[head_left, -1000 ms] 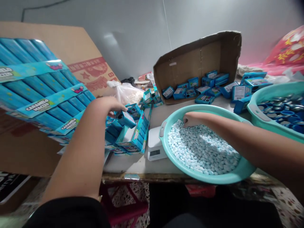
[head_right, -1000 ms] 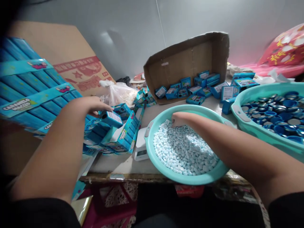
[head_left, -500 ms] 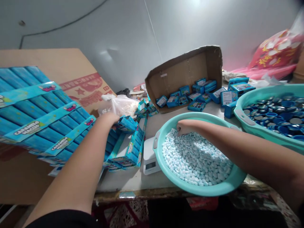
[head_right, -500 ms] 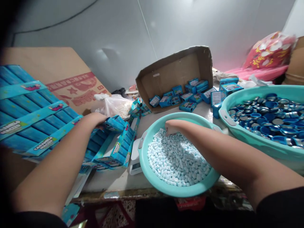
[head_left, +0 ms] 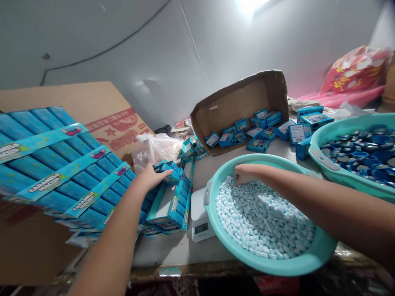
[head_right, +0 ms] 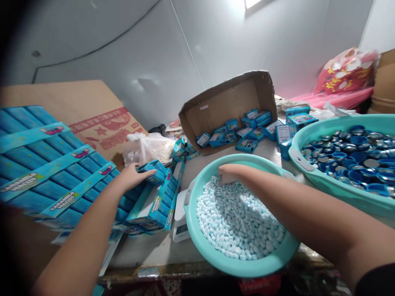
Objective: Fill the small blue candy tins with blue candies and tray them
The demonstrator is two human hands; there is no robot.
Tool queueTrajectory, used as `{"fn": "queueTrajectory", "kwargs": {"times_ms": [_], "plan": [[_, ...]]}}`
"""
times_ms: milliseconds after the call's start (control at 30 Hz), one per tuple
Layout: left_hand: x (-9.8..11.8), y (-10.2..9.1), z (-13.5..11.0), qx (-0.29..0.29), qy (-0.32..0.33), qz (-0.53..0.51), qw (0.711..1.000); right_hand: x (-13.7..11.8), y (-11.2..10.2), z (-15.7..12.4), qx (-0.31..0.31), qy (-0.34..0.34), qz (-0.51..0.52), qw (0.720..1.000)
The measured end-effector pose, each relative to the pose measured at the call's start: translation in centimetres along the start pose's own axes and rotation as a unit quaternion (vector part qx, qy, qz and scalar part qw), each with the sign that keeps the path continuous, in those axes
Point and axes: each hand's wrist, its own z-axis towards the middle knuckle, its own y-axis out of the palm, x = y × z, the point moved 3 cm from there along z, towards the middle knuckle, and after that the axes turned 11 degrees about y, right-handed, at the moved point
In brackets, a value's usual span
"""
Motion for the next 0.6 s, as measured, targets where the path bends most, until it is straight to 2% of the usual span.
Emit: {"fn": "queueTrajectory", "kwargs": {"times_ms": [100, 167, 300, 467, 600], "plan": [[0.7, 0.4, -1.2, 0.077, -0.032, 0.038, 0.996, -0.1, 0.2, 0.1, -0.01, 0.007, -0.023, 1.0], [1.5, 1.2, -1.6, 0.116, -0.028, 0.048, 0.992, -0.1, 0.3, 0.1, -0.016, 0.011, -0.036, 0.999], [2.7, 2.9, -1.7, 0.147, 0.002, 0.028, 0.989, -0.1, 0.3, -0.1, -0.002, 0.002, -0.037, 0.999], [1.9, 4.1, -1.9, 0.206, -0.019, -0.003, 0.978, 0.1, 0.3, -0.1, 0.022, -0.005, -0.004, 1.0], [1.0, 5.1, -2.5, 0.235, -0.033, -0.006, 0.971, 0.0, 0.1, -0.3, 0.01, 0.003, -0.002, 1.0]]}}
